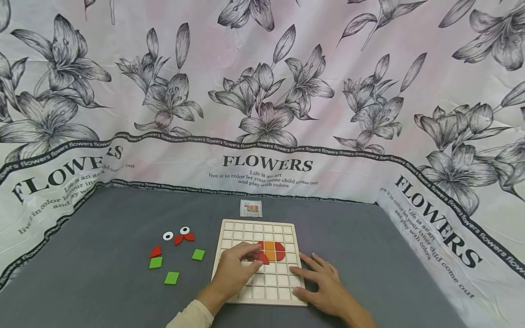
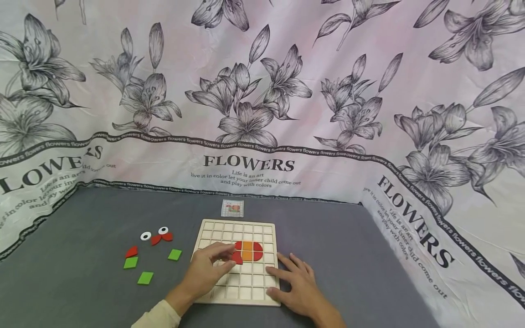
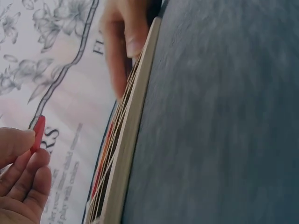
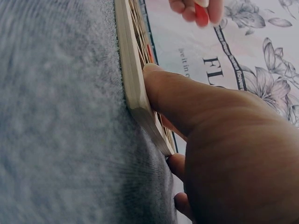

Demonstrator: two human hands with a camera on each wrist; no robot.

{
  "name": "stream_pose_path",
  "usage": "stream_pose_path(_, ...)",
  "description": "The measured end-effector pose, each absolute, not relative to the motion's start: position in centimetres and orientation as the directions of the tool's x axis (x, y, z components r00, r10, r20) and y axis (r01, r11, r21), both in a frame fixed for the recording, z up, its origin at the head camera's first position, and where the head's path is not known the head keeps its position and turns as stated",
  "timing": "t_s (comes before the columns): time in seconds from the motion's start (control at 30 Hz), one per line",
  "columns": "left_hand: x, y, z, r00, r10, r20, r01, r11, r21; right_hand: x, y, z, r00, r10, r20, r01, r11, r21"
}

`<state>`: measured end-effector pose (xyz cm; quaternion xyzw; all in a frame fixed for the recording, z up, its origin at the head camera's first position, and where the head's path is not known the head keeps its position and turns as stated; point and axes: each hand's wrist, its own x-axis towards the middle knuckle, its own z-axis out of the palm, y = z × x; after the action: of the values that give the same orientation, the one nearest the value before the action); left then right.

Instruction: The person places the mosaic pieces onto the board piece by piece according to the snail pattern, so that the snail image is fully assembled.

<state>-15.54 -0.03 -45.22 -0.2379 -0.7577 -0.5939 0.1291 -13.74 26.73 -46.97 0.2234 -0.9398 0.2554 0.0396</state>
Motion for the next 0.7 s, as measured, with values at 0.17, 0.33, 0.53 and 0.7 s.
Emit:
stream_pose_path(0.17, -15.5, 1.4, -45.7, -0.861, 0.231, 0.453, 0.495, 0.178, 0.85, -13.7, 26.8, -47.2, -0.895, -0.397, 0.204, -0.445, 0.768, -0.46)
stream_pose_path(0.33, -15.7, 2.5, -45.9, -0.86, 0.236, 0.452, 0.498, 0.194, 0.845, -13.8, 26.8, -47.3, -0.894, -0.397, 0.208, -0.447, 0.764, -0.465)
stream_pose_path(0.53, -16.1, 3.6, -46.4, -0.867, 0.26, 0.425, 0.482, 0.217, 0.849, -13.8, 26.8, -47.2, -0.897, -0.392, 0.202, -0.44, 0.768, -0.465)
stream_pose_path(0.7, -16.4, 4.3, -46.8, -0.865, 0.263, 0.426, 0.488, 0.246, 0.838, -13.8, 26.8, -47.3, -0.899, -0.388, 0.203, -0.437, 0.77, -0.464)
